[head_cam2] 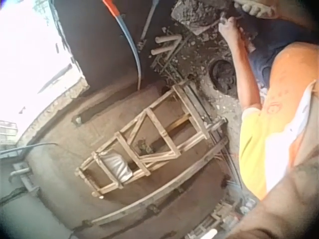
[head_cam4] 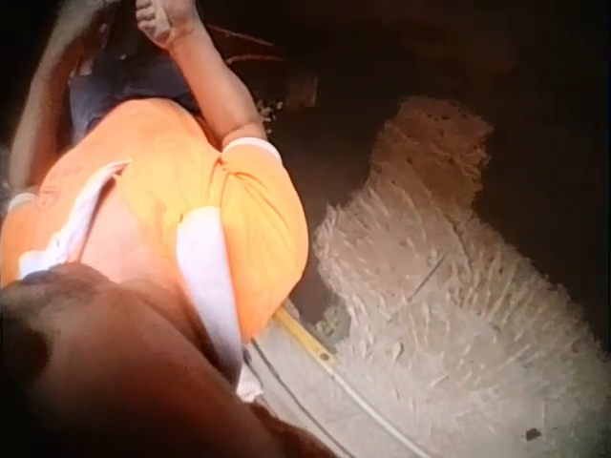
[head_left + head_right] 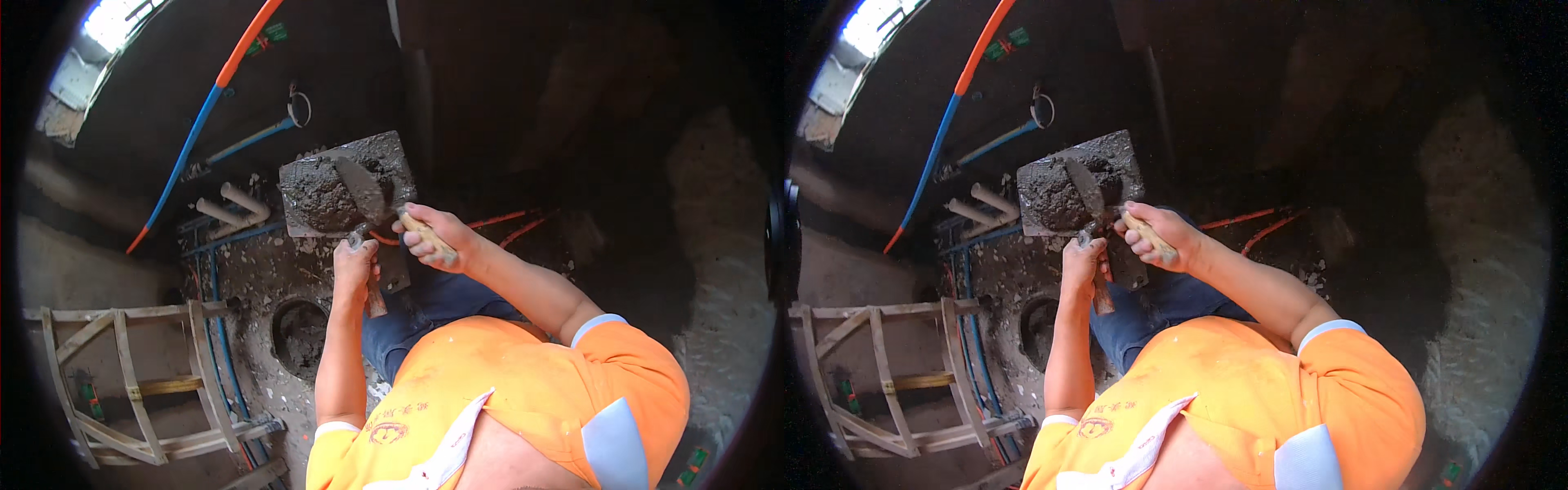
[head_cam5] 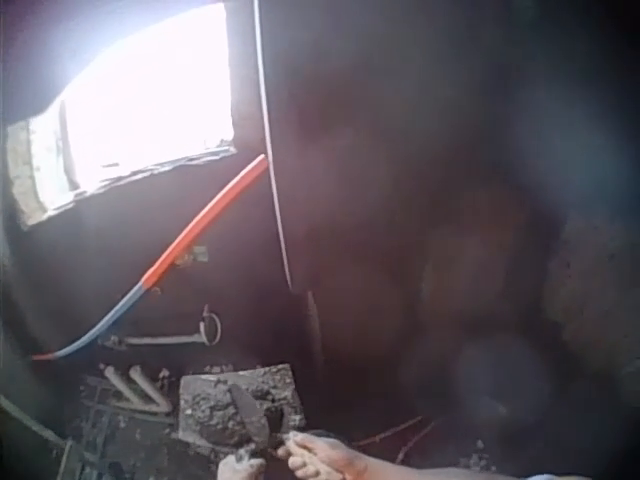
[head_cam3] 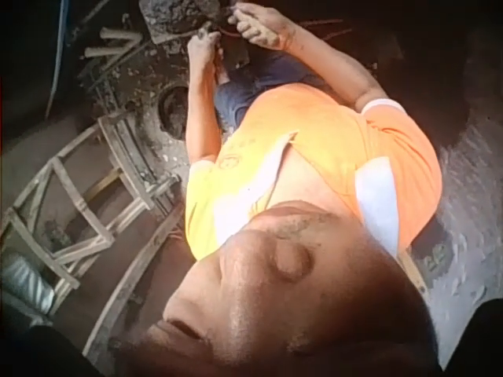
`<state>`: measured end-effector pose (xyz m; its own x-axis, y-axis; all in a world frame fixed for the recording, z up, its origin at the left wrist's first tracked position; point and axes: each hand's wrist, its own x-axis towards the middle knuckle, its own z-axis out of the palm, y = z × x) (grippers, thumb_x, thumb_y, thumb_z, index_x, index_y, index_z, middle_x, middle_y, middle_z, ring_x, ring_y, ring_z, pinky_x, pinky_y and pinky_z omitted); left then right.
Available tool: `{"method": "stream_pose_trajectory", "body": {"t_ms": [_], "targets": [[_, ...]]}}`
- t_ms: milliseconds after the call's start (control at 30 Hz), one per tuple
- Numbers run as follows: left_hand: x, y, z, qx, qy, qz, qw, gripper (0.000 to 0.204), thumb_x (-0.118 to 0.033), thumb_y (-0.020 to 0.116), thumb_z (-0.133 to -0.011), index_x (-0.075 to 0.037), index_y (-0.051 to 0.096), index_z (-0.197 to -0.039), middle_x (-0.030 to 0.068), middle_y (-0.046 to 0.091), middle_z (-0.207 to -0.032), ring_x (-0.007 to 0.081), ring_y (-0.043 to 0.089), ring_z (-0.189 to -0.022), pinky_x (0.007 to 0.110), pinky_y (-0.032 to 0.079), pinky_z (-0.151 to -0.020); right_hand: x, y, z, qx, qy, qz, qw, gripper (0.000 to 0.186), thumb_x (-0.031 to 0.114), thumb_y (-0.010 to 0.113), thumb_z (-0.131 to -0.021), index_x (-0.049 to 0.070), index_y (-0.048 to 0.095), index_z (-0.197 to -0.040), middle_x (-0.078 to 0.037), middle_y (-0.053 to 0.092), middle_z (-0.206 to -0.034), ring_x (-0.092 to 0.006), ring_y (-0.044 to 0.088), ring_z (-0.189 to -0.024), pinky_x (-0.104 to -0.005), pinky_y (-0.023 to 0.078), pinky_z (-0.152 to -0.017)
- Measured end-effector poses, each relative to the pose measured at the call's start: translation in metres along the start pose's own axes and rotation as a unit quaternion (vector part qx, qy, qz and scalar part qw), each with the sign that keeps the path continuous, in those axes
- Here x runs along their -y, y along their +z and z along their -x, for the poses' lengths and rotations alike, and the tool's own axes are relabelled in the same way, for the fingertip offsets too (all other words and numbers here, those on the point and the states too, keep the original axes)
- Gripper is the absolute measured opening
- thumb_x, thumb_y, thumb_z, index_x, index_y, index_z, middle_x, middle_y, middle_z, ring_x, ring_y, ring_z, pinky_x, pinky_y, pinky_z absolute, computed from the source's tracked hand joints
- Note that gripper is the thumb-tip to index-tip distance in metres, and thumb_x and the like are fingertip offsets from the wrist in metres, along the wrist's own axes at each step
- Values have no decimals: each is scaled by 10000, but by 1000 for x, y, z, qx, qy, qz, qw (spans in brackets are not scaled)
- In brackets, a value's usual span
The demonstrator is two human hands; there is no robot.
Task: The person is applying cement or plaster to a wall around plumbing pipes using a trowel and hawk.
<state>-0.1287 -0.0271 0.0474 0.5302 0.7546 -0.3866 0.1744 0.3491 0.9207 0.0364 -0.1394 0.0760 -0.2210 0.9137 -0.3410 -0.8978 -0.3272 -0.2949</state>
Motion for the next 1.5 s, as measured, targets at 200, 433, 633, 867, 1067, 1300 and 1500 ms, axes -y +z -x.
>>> {"method": "stream_pose_trajectory", "body": {"t_ms": [200, 433, 633, 867, 1067, 1300, 1500], "targets": [[-50, 9, 24, 18, 57, -38, 997, 129, -76, 597, -789, -49, 500, -708, 13, 486, -576, 119, 458, -414, 270, 382, -382, -4, -15, 53, 44, -153, -61, 985, 434, 473, 415, -945, 53, 504, -1009, -3, 456, -662, -82, 453, -470, -216, 393, -363], [-91, -1, 67, 77, 93, -176, 977, 108, -89, 591, -797, -30, 505, -768, 10, 485, -582, 107, 454, -432, 261, 401, -402, -49, 53, 28, 79, -170, -138, 972, 408, 436, 410, -942, 44, 510, -991, -2, 422, -635, -83, 398, -435, -221, 345, -333], [-73, -4, 53, 182, 366, -237, 881, 126, -113, 562, -819, -46, 565, -712, 9, 517, -610, 83, 452, -469, 243, 367, -430, -55, 51, 26, 400, 16, -396, 826, 472, 410, 444, -920, -28, 525, -1074, -22, 453, -648, -112, 444, -475, -248, 392, -378], [-75, 24, 58, 167, 51, -54, 983, 58, -48, 559, -796, -19, 526, -833, 18, 458, -592, 114, 420, -437, 273, 362, -383, -36, 52, 41, 455, -21, -356, 816, 497, 441, 396, -953, -29, 517, -1061, -22, 448, -614, -116, 463, -457, -256, 418, -365], [-65, 6, 26, 104, 49, -47, 992, 116, -62, 568, -806, -46, 456, -782, 23, 421, -570, 139, 404, -403, 284, 365, -360, 37, 78, 119, 329, -352, -215, 850, 457, 449, 456, -928, 2, 529, -986, -40, 491, -579, -119, 456, -370, -261, 373, -273], [-66, -45, 10, 36, 62, -66, 995, 103, -71, 565, -809, -47, 468, -783, 34, 425, -565, 166, 413, -382, 344, 381, -327, 155, 106, 177, -141, -757, -25, 638, 373, 460, 443, -926, 90, 483, -949, -14, 463, -614, -132, 453, -429, -285, 379, -337], [-79, -61, 28, -90, 41, -87, 991, 130, -134, 607, -758, -58, 533, -683, 48, 498, -538, 130, 395, -384, 254, 265, -335, 278, 117, 171, -277, -764, -58, 581, 325, 387, 459, -929, 66, 451, -879, -71, 446, -607, -182, 467, -446, -336, 351, -342]]}}
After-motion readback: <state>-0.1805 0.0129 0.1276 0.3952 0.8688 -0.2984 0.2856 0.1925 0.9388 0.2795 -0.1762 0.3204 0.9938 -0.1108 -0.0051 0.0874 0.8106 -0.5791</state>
